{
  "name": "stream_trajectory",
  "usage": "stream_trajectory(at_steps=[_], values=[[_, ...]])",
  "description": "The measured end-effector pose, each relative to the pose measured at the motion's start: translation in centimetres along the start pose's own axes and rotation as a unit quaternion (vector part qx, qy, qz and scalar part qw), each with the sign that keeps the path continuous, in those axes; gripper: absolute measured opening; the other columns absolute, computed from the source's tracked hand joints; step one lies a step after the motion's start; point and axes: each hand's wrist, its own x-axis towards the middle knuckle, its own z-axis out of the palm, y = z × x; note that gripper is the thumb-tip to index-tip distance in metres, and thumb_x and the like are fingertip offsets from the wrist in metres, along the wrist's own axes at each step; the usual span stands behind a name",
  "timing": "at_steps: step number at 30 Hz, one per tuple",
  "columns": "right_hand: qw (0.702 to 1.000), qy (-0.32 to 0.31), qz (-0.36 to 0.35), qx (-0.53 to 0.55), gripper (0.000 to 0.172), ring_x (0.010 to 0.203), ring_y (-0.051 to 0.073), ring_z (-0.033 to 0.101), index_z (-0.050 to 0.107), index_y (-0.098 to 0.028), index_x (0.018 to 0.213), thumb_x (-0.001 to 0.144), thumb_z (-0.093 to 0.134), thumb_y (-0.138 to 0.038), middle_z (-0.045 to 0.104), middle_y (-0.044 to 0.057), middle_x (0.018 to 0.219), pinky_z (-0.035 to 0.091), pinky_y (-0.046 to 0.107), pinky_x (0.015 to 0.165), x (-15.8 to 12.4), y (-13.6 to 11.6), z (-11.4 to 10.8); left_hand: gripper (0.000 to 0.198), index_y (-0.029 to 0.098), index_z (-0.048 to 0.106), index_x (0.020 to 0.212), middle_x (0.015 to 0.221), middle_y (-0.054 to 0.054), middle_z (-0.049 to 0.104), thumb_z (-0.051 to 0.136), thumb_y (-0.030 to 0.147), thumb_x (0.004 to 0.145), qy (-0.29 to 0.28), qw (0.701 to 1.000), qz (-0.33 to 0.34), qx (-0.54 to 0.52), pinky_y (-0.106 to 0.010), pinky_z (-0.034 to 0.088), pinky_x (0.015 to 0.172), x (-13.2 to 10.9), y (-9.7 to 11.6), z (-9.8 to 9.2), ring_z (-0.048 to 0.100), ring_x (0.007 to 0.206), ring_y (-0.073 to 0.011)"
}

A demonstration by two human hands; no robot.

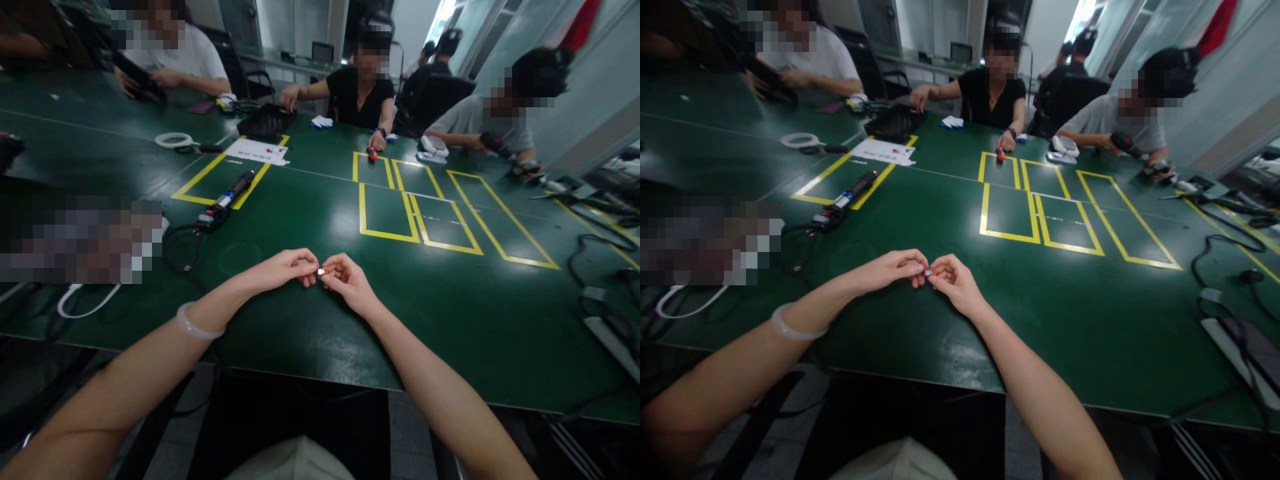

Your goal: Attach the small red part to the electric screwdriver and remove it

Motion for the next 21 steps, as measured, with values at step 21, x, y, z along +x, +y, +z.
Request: stream_trajectory(at_steps=[21], values=[[0.984, 0.033, -0.025, -0.171, 0.021, 0.07, 0.013, 0.056, 0.06, -0.021, 0.1, 0.083, 0.066, -0.033, 0.064, 0.002, 0.085, 0.047, 0.028, 0.066, 0.3, 0.6, -1.0, 0.031, 0.02, 0.061, 0.106, 0.106, -0.006, 0.067, 0.059, 0.048, 0.092, 0.135, 0.936, 0.097, 0.31, -0.035, 0.049, 0.09, -0.1, -0.3, -2.8, 0.064, 0.098, -0.0219]])
